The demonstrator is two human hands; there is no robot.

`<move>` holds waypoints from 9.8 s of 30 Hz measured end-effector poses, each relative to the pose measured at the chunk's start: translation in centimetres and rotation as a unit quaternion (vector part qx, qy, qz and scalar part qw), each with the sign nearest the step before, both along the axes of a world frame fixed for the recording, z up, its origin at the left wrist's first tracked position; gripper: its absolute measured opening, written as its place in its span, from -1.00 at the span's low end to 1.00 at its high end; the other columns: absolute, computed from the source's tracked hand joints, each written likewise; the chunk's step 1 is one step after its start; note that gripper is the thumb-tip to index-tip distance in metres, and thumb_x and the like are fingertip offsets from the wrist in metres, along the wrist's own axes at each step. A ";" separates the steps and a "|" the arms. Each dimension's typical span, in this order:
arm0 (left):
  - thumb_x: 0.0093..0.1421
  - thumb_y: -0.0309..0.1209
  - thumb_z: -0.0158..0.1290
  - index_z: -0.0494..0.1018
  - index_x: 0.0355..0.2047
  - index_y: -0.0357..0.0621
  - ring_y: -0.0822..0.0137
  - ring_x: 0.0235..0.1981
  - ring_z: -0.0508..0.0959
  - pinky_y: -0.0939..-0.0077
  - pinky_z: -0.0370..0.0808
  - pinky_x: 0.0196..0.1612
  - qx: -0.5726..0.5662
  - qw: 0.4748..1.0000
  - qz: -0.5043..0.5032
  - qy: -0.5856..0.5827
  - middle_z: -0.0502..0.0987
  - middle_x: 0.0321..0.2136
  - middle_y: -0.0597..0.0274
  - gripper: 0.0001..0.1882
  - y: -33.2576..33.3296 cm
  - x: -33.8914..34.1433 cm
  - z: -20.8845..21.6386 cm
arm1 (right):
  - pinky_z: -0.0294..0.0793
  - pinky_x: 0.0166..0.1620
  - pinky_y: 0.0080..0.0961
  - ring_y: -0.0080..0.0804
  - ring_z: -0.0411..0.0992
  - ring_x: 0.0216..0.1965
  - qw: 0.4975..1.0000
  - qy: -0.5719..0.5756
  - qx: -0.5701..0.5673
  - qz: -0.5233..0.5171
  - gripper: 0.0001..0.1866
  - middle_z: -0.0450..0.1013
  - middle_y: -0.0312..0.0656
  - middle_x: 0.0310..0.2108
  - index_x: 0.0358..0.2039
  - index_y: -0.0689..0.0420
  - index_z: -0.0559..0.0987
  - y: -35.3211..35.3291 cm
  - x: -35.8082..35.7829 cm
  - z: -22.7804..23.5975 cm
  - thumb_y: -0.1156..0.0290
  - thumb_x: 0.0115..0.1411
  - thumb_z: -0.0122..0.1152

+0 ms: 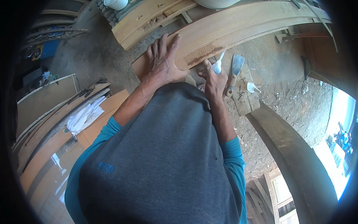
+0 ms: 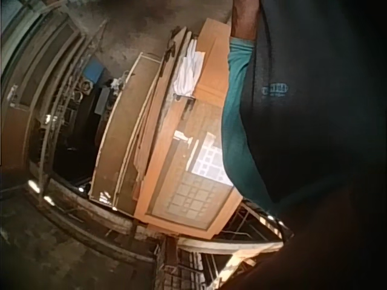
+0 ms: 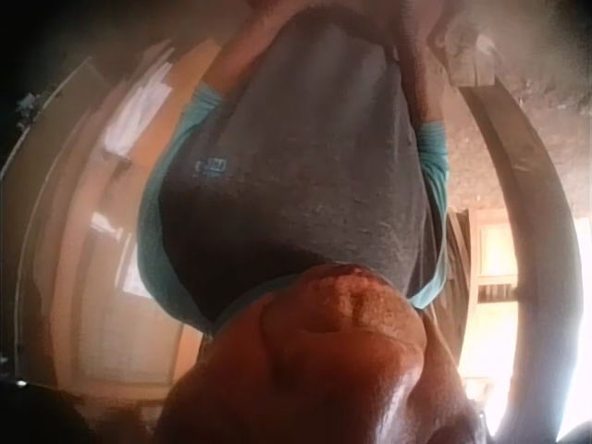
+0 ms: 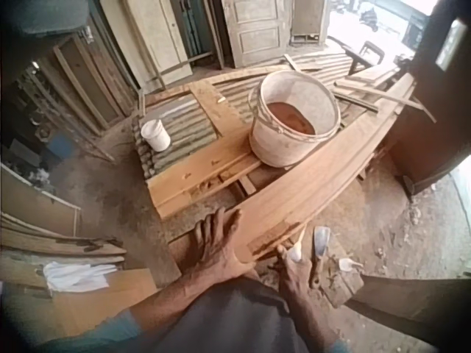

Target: The person applies glue from a tube to a wooden plank and then uses a scraper to spread the glue into a recessed section of the wood.

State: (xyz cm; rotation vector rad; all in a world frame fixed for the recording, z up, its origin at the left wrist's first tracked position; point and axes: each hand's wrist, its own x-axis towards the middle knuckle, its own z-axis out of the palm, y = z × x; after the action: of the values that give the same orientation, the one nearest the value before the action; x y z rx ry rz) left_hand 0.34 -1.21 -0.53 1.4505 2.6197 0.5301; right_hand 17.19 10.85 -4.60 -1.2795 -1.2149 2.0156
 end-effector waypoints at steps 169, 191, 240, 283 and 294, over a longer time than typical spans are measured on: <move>0.34 -0.09 0.28 0.54 -0.30 -0.27 -0.19 -0.26 0.70 0.04 0.59 -0.15 -0.136 0.885 -0.156 -0.417 0.65 -0.37 -0.20 -0.58 -11.0 -3.9 3.2 | 0.42 -0.28 -0.55 -0.61 0.43 -0.34 0.904 -0.248 0.349 0.016 -0.63 0.55 -0.32 -0.37 -0.10 0.25 0.68 -6.0 1.4 9.0 0.14 0.43 0.38; 0.35 -0.08 0.26 0.56 -0.27 -0.32 -0.18 -0.27 0.69 0.04 0.58 -0.15 -0.150 0.888 -0.137 -0.413 0.64 -0.38 -0.20 -0.56 -10.9 -3.6 3.4 | 0.44 -0.33 -0.51 -0.59 0.42 -0.40 0.905 -0.238 0.352 0.022 -0.73 0.53 -0.29 -0.42 -0.15 0.27 0.65 -6.0 0.4 9.0 0.27 0.43 0.33; 0.24 -0.20 0.34 0.58 -0.11 -0.24 -0.25 -0.16 0.66 0.04 0.55 -0.10 -0.131 0.958 -0.039 -0.252 0.66 -0.26 -0.21 -0.62 -11.9 1.6 5.1 | 0.52 -0.26 -0.40 -0.47 0.55 -0.38 0.939 -0.134 0.314 0.039 -0.64 0.61 -0.15 -0.43 -0.15 0.28 0.66 -0.7 3.8 7.9 0.17 0.40 0.30; 0.21 -0.14 0.38 0.59 -0.18 -0.16 -0.21 -0.14 0.68 -0.04 0.55 -0.08 -0.141 0.957 0.030 -0.252 0.70 -0.23 -0.12 -0.62 -11.7 2.9 5.5 | 0.61 -0.20 -0.10 0.12 0.67 -0.31 0.916 -0.137 0.352 0.135 -0.65 0.62 0.21 -0.39 -0.14 0.29 0.62 -1.0 1.7 9.0 0.20 0.35 0.28; 0.20 -0.15 0.38 0.59 -0.18 -0.15 -0.20 -0.15 0.68 -0.03 0.56 -0.07 -0.134 0.954 0.040 -0.265 0.70 -0.24 -0.12 -0.63 -11.7 3.0 5.6 | 0.57 -0.27 -0.32 -0.34 0.59 -0.41 0.904 -0.141 0.378 0.141 -0.67 0.59 -0.01 -0.46 -0.16 0.29 0.64 -1.1 1.4 8.7 0.21 0.39 0.31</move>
State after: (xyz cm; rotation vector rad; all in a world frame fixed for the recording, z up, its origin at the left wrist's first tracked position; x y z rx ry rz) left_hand 3.34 -12.93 5.10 0.9581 2.2203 0.4665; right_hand 18.61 9.71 4.14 -1.0369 -2.1428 1.2809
